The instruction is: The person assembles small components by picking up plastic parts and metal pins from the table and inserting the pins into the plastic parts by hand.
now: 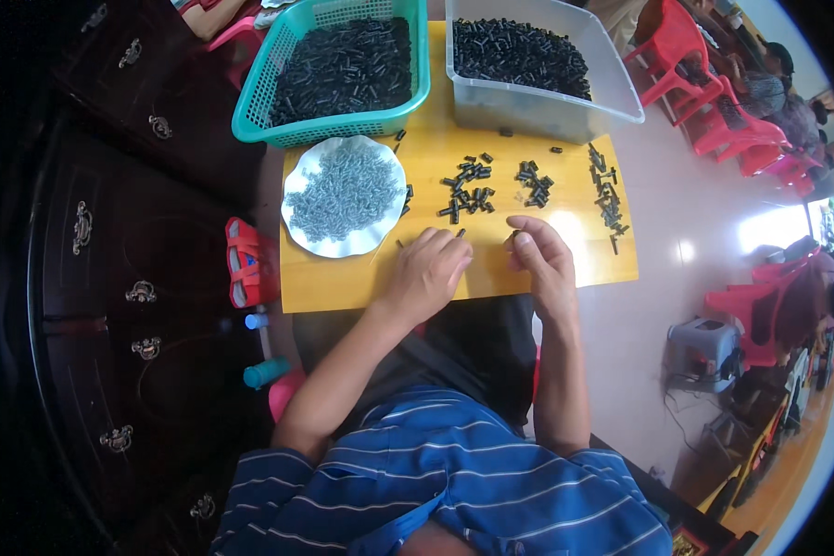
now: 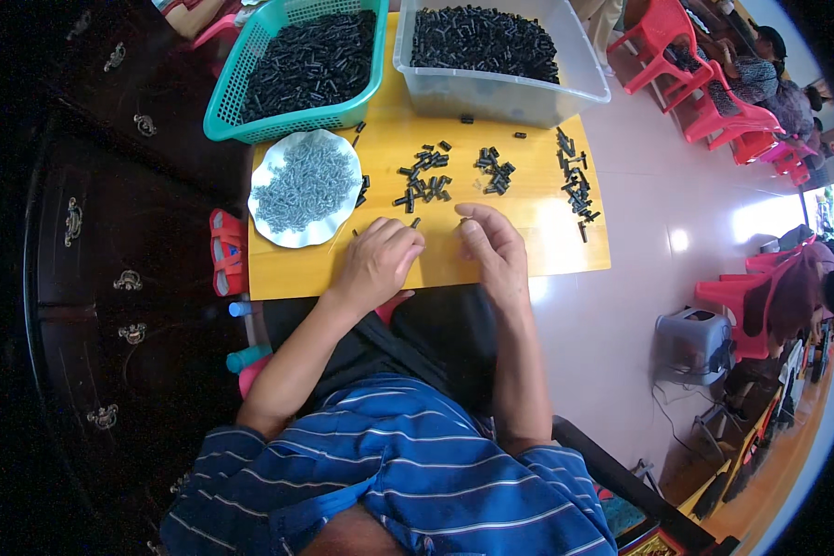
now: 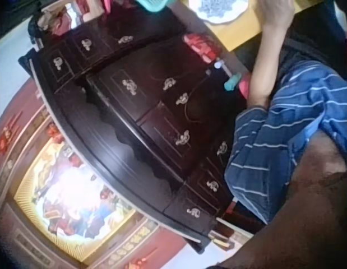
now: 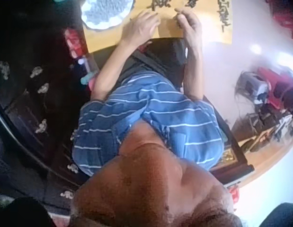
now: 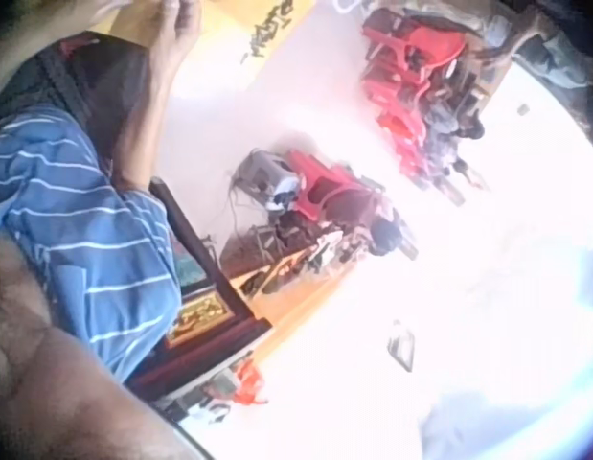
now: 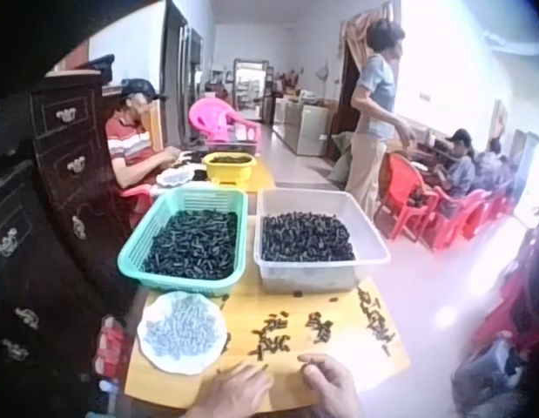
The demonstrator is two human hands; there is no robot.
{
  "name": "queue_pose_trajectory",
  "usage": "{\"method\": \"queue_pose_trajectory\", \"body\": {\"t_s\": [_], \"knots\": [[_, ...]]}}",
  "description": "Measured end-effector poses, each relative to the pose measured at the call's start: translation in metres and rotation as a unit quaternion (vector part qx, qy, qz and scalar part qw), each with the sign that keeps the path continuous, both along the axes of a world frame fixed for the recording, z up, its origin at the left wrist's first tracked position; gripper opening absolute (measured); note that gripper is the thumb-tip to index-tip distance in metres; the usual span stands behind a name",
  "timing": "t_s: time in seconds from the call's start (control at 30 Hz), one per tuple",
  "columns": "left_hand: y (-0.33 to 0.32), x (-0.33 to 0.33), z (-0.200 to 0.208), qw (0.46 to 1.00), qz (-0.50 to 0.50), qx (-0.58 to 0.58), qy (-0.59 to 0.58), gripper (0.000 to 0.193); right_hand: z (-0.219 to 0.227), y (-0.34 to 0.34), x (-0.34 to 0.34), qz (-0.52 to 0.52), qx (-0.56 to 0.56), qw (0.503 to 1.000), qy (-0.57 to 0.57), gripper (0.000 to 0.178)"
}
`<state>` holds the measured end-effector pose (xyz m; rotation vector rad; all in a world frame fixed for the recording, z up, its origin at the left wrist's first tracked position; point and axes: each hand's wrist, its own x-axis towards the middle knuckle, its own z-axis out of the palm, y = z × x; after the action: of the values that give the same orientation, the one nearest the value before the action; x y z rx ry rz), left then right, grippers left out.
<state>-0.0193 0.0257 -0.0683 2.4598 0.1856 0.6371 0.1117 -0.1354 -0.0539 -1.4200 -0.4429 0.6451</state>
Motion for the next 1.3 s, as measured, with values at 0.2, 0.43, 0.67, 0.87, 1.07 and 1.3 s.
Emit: {"method": "queue_pose_trajectory", "body": {"t_s": [0.2, 0.43, 0.67, 0.87, 1.07, 1.3], "knots": [[-0.008, -0.011, 0.0, 1.0, -0.004, -0.005, 0.007, 0.005, 0.004, -0.005, -0.004, 0.014, 0.056, 0.995, 0.078, 0.018], [-0.014, -0.006, 0.018, 0.997, 0.021, -0.066, -0.032, 0.007, 0.003, -0.008, -0.003, 0.062, 0.083, 0.991, 0.083, 0.016], [-0.021, 0.001, 0.051, 0.994, 0.033, -0.1, -0.035, 0.007, 0.002, -0.011, -0.005, 0.072, 0.122, 0.974, 0.175, 0.018], [-0.028, 0.006, 0.059, 0.997, 0.032, -0.058, -0.034, 0.01, -0.002, -0.012, -0.004, 0.073, 0.126, 0.974, 0.172, 0.02], [-0.027, 0.01, 0.063, 0.998, 0.038, -0.013, -0.041, 0.009, 0.002, -0.011, -0.004, 0.063, 0.122, 0.978, 0.158, 0.02], [-0.028, 0.01, 0.07, 0.999, 0.029, -0.015, -0.012, 0.012, 0.0, -0.009, -0.005, 0.068, 0.117, 0.981, 0.136, 0.019]]}}
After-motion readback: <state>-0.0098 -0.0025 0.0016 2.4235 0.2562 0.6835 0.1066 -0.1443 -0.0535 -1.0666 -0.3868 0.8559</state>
